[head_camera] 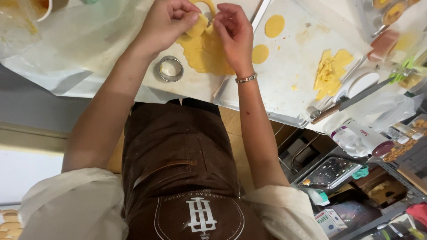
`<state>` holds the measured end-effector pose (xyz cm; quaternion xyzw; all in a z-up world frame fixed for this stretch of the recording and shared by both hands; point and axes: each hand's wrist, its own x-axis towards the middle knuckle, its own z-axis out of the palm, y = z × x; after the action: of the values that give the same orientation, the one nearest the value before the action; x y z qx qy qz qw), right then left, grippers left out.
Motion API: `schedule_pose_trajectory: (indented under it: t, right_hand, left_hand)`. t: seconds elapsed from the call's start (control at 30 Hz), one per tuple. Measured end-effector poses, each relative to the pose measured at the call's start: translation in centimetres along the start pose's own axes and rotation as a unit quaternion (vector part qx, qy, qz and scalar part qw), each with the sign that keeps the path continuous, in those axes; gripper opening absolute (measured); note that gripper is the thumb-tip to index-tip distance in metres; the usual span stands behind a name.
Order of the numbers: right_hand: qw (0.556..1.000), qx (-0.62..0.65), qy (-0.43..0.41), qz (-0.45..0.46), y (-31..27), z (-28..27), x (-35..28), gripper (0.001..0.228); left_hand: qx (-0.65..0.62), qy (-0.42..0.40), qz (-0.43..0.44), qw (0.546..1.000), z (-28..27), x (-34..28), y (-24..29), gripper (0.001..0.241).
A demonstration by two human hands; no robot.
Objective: Cutting round shapes from dough and rolling out dough scraps using a rolling pin.
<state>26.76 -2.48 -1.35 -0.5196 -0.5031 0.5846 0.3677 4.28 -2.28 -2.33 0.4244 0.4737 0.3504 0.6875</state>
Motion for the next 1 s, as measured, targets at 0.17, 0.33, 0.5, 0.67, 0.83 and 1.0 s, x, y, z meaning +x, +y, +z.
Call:
schedule_pose_trajectory:
  t: [0.17, 0.33, 0.5, 0.67, 0.83, 1.0]
  right_hand:
    - [0.989, -0.146, -0.006, -0.036, -0.8, -0.2, -0.9, 0.023]
    - [0.99, -0.102, -0.016, -0.098, -3.5, 0.6, -2.9, 0.032]
    - [0.993, -0.066, -0.028, -0.097, -4.3, 1.1, -4.1, 0.045]
    - [0.991, -0.06, -0.014, -0.116, -5.4, 1.3, -4.4, 0.058]
    - [0.989, -0.078, -0.022, -0.126, -5.2, 0.4, -4.7, 0.058]
    - [0.991, -0.046, -0.029, -0.122, -5.3, -0.3, -5.1, 0.057]
  left_hand:
    - [-0.126, 0.017, -0.043, 0.991, 0.0, -0.9, 2.0, 0.016]
    - [-0.249, 0.017, -0.066, 0.966, 1.4, -1.7, 4.0, 0.02]
    - [-0.27, 0.003, -0.042, 0.962, 2.4, -1.9, 3.9, 0.02]
    - [-0.267, -0.011, -0.024, 0.963, 3.1, -2.1, 4.5, 0.021]
    - [-0.169, -0.007, 0.009, 0.986, 3.5, -1.8, 3.8, 0.022]
    - [-0.068, -0.043, 0.05, 0.995, 3.8, -1.9, 5.6, 0.024]
